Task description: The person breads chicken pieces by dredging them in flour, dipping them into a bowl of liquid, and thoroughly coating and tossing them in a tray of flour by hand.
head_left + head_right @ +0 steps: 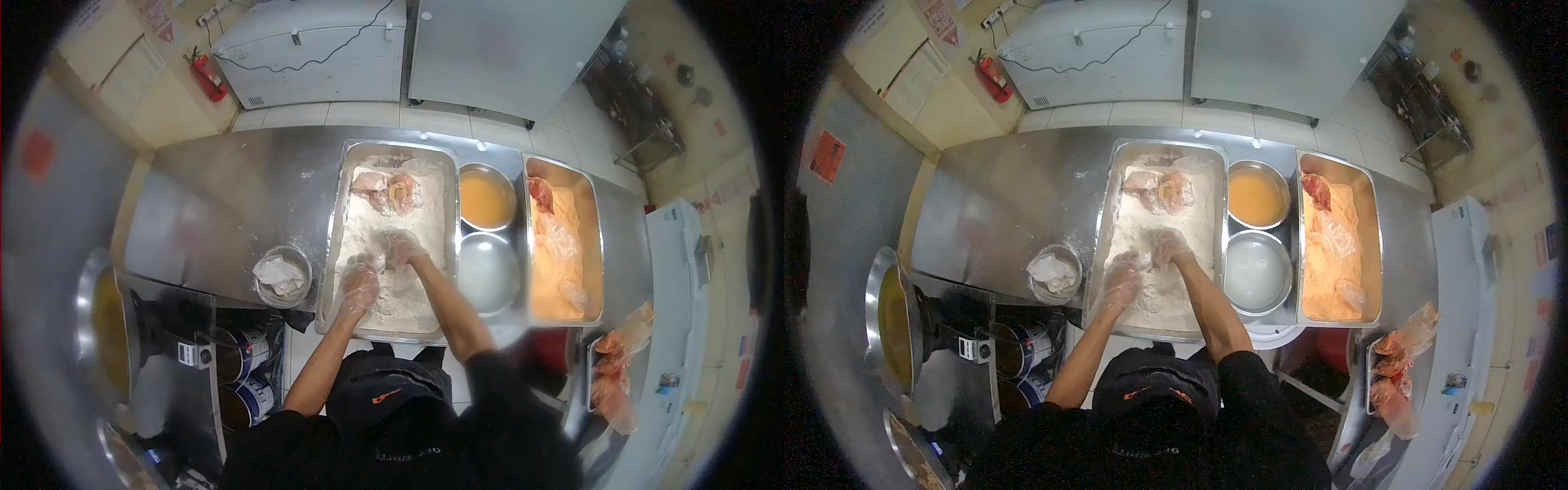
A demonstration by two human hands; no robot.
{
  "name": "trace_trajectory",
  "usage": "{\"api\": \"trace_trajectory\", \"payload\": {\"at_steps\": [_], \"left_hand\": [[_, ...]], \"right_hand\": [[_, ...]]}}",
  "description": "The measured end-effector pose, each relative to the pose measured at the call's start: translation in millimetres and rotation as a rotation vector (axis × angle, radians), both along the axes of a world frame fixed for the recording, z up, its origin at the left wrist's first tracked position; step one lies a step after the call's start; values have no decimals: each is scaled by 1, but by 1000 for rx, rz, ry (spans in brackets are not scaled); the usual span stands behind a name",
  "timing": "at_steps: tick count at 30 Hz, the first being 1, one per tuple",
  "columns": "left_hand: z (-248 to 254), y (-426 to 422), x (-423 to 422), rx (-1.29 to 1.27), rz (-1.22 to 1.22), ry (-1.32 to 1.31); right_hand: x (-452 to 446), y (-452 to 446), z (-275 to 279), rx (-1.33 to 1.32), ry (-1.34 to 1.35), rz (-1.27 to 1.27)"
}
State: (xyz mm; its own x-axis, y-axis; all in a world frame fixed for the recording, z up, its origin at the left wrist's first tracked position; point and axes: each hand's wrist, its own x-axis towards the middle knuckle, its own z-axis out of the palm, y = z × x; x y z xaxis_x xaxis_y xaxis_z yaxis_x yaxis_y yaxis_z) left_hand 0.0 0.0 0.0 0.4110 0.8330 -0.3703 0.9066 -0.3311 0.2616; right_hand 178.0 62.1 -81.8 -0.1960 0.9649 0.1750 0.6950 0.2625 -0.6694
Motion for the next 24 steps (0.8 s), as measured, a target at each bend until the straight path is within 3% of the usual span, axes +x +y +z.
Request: {"api": "trace_trajectory", "payload": {"at_steps": [2, 5, 6, 8, 10, 11, 12, 13, 15, 16, 17, 19, 21, 22, 23, 24], "left_hand": [[-31, 10, -7, 242, -65, -201], [-60, 20, 15, 353, 3, -368], [-54, 18, 8, 309, 30, -579], [-39, 21, 14, 376, 48, -480], [-21, 19, 13, 431, 69, -372], [-10, 22, 12, 391, 79, -360], [-1, 24, 12, 350, 92, -352], [4, 27, 11, 348, 102, -361], [8, 37, -3, 167, 224, -740], [-17, 48, -13, 347, 139, -848], [-9, 48, -12, 342, 146, -854], [21, 47, -8, 237, 444, -893], [-1, 52, 14, 185, 470, -913], [-6, 50, 25, 388, 393, -894], [-10, 53, 29, 394, 328, -969], [4, 53, 33, 395, 259, -1042]], "right_hand": [[-13, 2, 31, -211, -122, 42], [15, 12, 53, -518, -387, 114], [16, 13, 42, -505, -420, 96], [27, 18, -2, -364, -250, 25], [45, 22, -64, -260, 346, 49], [44, 17, -48, -490, 709, 81], [41, 8, -32, -491, 701, 85], [38, -5, -13, -169, 714, 96], [36, -24, 46, 144, 709, 116], [33, -33, 91, 203, 155, -5], [30, -42, 125, 250, -400, -124], [9, -51, 162, 116, -425, -192], [-11, -52, 162, -10, -456, -279], [-23, -56, 151, 170, -400, -243], [-26, -59, 144, 352, -342, -206], [-22, -59, 146, 356, -351, -215]]}}
